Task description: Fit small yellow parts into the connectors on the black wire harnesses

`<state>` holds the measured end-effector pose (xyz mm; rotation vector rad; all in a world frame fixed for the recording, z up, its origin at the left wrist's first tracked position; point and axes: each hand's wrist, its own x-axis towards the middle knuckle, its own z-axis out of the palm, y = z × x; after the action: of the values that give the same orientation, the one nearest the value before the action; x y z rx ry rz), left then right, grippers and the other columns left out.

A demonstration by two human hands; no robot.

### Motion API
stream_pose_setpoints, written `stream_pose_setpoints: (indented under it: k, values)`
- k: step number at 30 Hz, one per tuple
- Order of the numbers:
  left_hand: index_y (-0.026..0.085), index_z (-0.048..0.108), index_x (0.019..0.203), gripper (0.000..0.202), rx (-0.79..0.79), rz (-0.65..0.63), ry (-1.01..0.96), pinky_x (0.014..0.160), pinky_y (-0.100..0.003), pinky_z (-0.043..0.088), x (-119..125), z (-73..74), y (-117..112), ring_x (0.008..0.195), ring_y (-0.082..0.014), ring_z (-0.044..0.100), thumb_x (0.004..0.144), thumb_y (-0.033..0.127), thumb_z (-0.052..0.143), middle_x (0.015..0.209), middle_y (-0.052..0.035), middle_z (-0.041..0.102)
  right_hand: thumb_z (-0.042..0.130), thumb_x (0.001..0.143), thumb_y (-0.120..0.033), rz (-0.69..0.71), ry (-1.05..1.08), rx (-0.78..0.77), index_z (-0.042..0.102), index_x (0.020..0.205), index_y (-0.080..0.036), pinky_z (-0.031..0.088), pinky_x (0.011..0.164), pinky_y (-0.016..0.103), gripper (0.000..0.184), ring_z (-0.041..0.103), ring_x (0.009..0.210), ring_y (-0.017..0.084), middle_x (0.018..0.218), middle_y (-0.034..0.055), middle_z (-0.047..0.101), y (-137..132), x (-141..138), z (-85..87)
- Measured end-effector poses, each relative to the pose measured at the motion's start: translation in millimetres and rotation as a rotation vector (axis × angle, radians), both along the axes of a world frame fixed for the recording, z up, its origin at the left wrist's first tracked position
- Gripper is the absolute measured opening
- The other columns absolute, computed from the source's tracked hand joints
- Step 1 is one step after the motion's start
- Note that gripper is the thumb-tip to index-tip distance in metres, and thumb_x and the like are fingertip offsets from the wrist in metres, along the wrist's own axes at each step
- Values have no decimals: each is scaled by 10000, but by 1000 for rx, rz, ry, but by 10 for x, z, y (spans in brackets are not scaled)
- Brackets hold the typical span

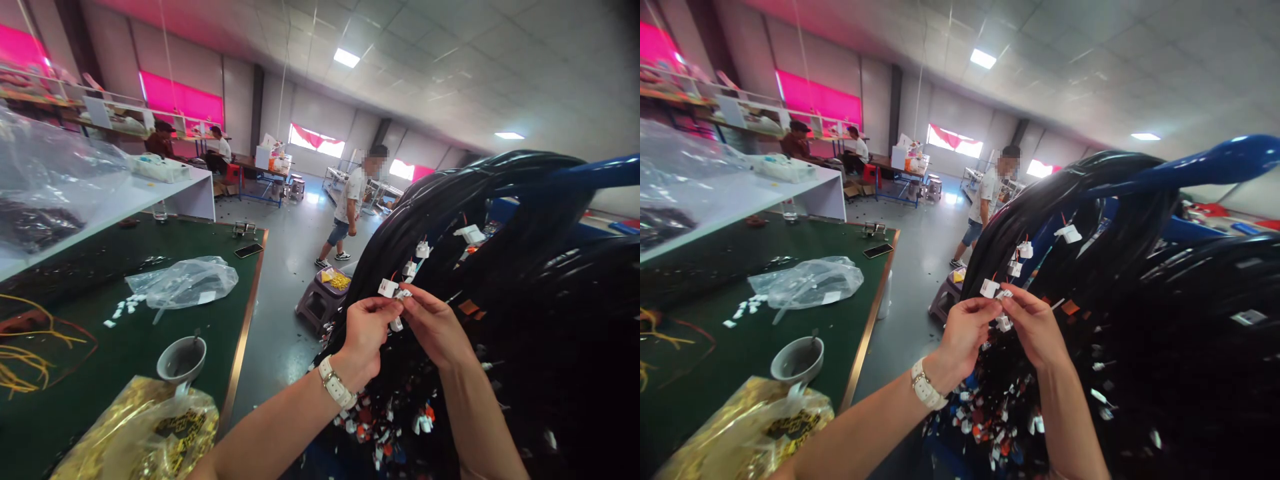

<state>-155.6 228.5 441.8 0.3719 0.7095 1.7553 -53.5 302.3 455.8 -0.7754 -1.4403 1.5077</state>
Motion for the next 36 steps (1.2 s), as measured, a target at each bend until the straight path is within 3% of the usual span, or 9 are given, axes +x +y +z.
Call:
stream_pose_setpoints:
  k: [7, 17, 25, 32, 36]
  values:
    - [121, 605, 692, 363, -19, 19, -28, 395, -223, 102, 37, -2, 21, 393, -7, 229, 512, 321, 850, 496, 87, 411, 892, 570, -348, -3, 7, 19, 781, 890, -280, 503, 745, 269, 345, 651, 739, 124, 806, -2, 762, 19, 33, -31]
    - [152, 560, 707, 424, 40, -57, -38, 386, -216, 82, 34, -45, 31, 392, -11, 198, 513, 368, 870, 492, 105, 373, 867, 604, -389, 7, 1, 55, 780, 912, -294, 505, 786, 326, 334, 653, 762, 151, 848, 14, 764, 18, 43, -23]
    - [138, 682, 783, 395, 95, 121, 115, 445, -207, 206, 159, -85, 96, 463, -28, 298, 620, 473, 812, 577, 50, 505, 804, 695, -436, -6, -42, 120, 774, 969, -303, 485, 867, 321, 306, 664, 866, 172, 906, 11, 765, -57, 48, 26]
    - [129, 656, 670, 361, 125, 181, 147, 481, -219, 248, 222, -40, 104, 479, -41, 291, 659, 467, 783, 526, 58, 450, 821, 663, -446, -75, -2, 137, 780, 939, -301, 498, 861, 351, 315, 669, 825, 182, 908, 10, 767, -109, 12, 12]
    - [134, 626, 621, 385, 107, 160, 111, 477, -219, 225, 221, -29, 115, 481, -39, 280, 610, 474, 806, 521, 61, 438, 813, 677, -437, -95, 13, 144, 778, 945, -297, 499, 871, 364, 304, 670, 827, 188, 901, 8, 764, -111, 25, -28]
